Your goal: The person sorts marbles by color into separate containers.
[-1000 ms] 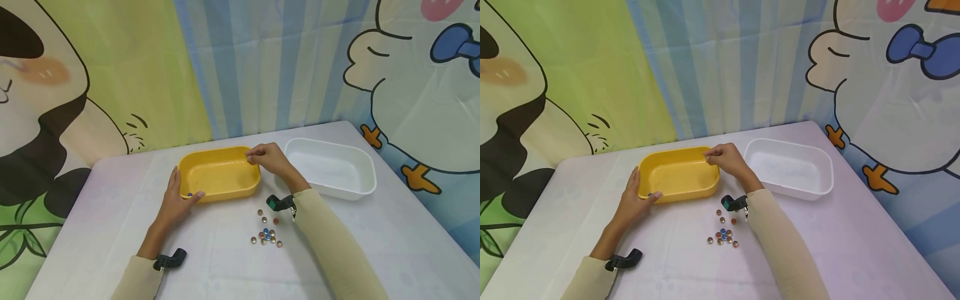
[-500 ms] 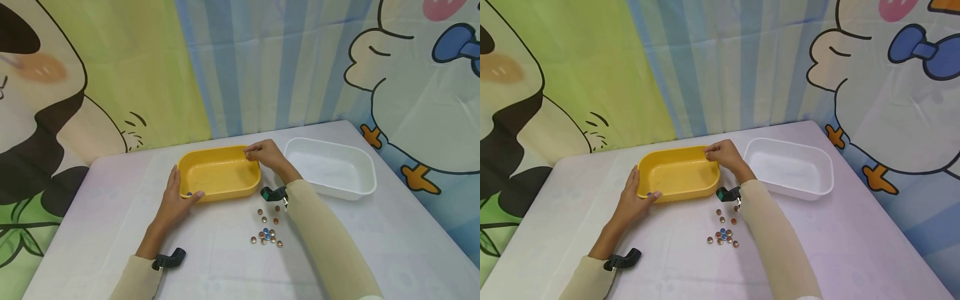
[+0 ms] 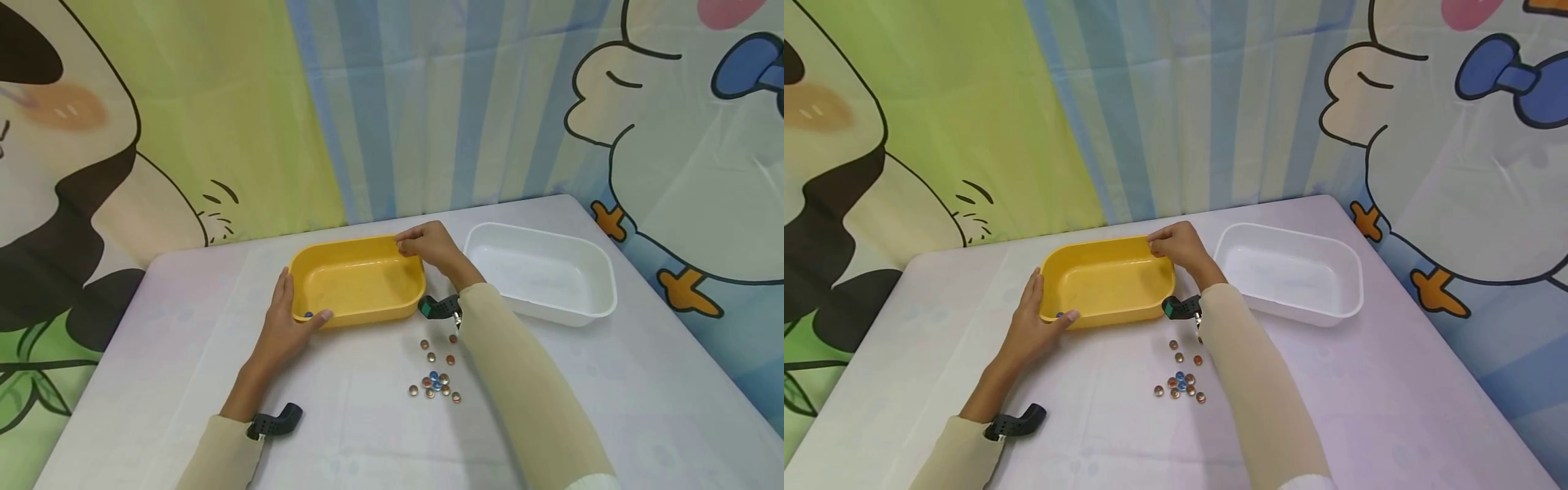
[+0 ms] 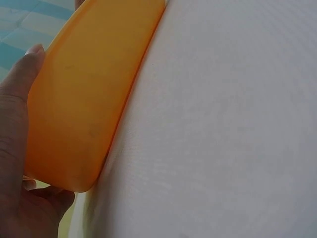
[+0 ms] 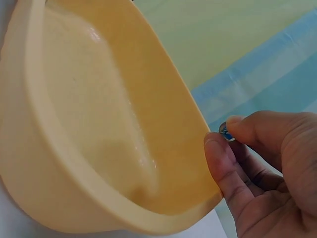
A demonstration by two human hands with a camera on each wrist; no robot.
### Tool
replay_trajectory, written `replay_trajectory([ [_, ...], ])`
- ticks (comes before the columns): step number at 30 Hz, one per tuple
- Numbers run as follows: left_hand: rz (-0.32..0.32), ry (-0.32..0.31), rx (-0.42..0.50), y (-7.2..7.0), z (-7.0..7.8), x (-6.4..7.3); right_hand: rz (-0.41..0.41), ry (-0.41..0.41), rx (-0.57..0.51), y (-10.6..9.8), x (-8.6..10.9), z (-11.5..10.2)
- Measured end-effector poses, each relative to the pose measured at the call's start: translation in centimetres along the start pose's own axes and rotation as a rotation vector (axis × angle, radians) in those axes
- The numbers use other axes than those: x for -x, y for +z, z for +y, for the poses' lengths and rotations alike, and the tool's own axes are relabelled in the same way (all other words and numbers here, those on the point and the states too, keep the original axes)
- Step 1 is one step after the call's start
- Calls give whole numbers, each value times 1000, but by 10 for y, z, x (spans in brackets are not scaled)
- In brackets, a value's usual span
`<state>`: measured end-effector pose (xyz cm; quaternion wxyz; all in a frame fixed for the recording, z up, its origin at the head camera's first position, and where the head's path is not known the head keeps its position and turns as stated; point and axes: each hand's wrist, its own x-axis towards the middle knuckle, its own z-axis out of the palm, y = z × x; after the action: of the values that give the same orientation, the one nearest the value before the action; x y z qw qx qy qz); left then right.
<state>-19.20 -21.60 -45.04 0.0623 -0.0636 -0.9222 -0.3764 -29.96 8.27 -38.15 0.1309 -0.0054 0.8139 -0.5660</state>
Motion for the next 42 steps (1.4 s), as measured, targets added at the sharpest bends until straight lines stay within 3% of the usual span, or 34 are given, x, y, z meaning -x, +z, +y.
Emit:
replay_trajectory([
  [26, -1, -9, 2, 0, 1, -1, -2, -39, -33, 1, 6, 3],
  [35, -3, -17, -9, 0, 2, 0, -22, -111, -47, 2, 13, 7],
  [42, 2, -13, 0, 0, 2, 0, -75, -193, 20, -1, 33, 10],
])
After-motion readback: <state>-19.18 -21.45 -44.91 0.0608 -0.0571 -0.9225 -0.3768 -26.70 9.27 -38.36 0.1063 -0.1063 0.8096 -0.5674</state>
